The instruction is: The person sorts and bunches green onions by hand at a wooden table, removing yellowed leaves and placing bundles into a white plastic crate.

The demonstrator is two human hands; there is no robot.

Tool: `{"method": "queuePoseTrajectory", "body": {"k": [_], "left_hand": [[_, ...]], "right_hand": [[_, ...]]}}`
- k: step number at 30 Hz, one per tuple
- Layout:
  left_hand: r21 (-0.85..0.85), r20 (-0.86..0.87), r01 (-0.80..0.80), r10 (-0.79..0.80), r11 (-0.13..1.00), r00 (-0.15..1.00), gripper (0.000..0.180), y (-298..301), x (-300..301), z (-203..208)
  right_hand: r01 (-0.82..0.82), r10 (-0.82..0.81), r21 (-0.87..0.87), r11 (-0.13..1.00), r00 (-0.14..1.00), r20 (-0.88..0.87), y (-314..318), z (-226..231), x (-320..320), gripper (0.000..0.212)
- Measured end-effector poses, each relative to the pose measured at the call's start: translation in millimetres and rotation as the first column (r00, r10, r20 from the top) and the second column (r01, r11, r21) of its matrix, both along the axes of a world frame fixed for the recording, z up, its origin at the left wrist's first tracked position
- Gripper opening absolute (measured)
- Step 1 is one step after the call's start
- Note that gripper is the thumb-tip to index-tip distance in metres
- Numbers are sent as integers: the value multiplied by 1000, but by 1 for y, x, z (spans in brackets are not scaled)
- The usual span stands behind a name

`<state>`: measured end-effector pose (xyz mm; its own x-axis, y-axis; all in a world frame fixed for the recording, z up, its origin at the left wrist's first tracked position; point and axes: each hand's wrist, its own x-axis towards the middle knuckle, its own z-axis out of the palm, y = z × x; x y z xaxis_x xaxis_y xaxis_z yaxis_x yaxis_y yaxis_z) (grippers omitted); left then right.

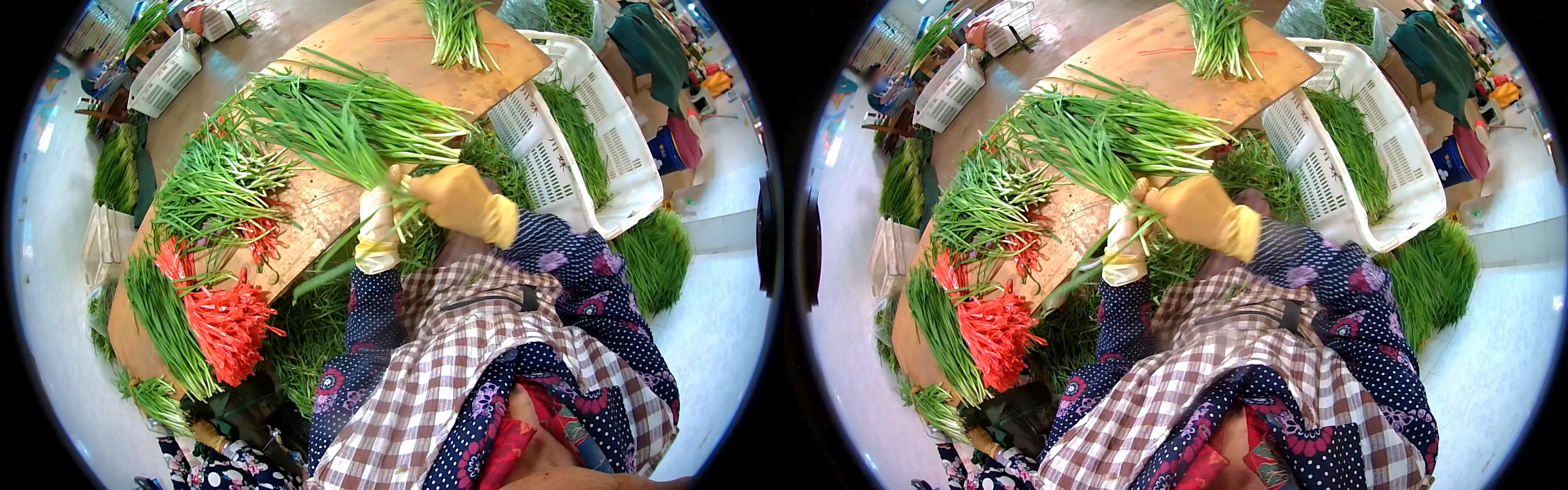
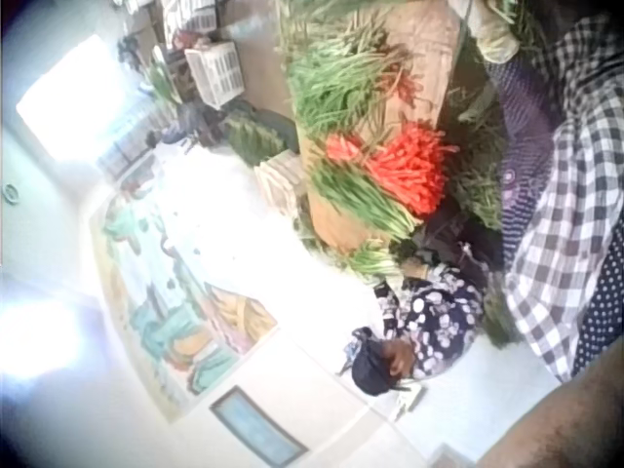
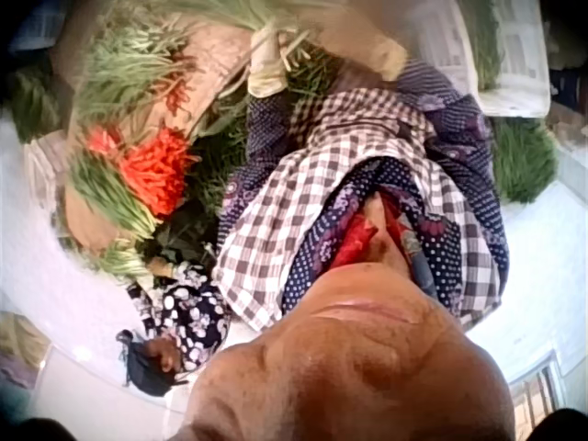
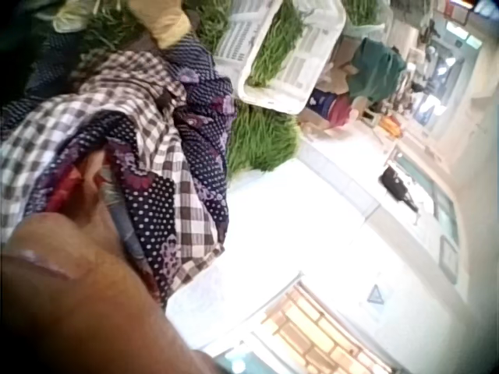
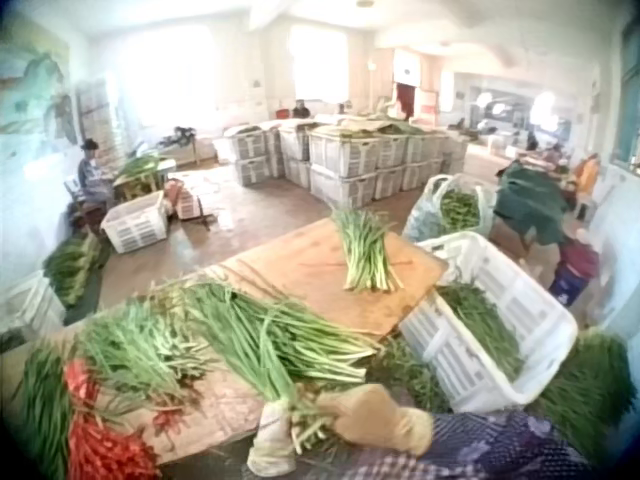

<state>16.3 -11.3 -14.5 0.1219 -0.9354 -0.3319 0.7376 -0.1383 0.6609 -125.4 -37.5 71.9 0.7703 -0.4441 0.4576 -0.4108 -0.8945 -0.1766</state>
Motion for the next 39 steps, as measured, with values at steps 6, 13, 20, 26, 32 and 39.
{"method": "queuePoseTrajectory", "body": {"k": [6,13,20,26,32,39], "left_hand": [[75,-20,73,-71,995,997,27,11,19,23],[72,-34,79,-77,994,996,29,11,18,22],[56,-118,41,-34,998,992,27,8,8,32],[139,-33,8,-3,990,999,28,9,3,42],[7,-208,4,-2,1000,978,24,9,13,27],[11,-223,-14,16,1000,975,25,10,12,21]], "right_hand": [[-61,-440,865,498,841,313,8,77,-63,31],[711,-415,611,348,701,-580,-19,0,-138,40],[196,-153,387,901,978,-140,17,3,-75,39],[-51,-435,952,301,881,185,29,-16,17,23],[-207,-255,973,-100,951,176,42,14,-29,18],[-193,-431,978,77,878,207,43,-11,-43,22]]}}
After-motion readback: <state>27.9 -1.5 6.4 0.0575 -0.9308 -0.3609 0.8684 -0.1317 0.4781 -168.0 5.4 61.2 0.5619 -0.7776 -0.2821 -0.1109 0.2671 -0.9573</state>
